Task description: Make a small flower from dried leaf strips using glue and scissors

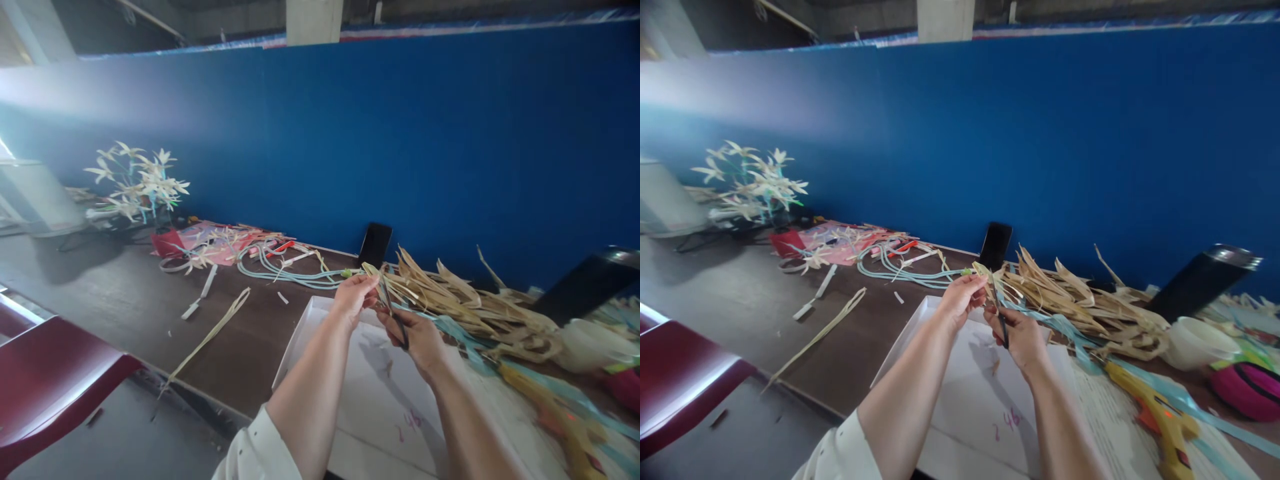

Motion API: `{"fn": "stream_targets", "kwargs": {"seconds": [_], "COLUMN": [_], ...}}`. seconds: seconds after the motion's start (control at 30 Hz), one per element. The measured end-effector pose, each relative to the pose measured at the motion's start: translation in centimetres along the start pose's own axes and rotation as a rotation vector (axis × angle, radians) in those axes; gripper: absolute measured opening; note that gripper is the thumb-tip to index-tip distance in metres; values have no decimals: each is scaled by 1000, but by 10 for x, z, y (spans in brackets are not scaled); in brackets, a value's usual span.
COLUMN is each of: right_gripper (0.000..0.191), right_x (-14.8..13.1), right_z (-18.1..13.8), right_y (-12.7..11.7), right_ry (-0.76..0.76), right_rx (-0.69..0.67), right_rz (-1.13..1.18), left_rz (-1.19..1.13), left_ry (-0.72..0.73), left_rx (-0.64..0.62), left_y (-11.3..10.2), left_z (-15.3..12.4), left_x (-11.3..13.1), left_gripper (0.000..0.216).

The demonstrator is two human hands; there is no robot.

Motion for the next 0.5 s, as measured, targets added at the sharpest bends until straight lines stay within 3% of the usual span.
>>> {"fn": "stream_targets", "kwargs": {"seconds": [0.17,0.5], "right_gripper": [34,44], "right_x": [-3,-7], "right_z": [-1,-3], "right_y": [2,4], "right_ry": [18,33], "right_rx": [-27,9], "right_rz": [-19,81], "left_rz": [61,97], "left_ry": [15,15], "left_rx": [44,-12], "left_y": [1,3], "left_z": [2,-2], "left_x": [-2,0], "left_gripper": [25,19]}}
Point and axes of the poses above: each hand's wrist, its own z-axis towards the middle knuckle, its own y-axis out of the palm, x = y × z, the point moved 1 cm from there along z, towards the middle knuckle, and after that the axes turned 5 degrees about z, right-handed, at the moved point
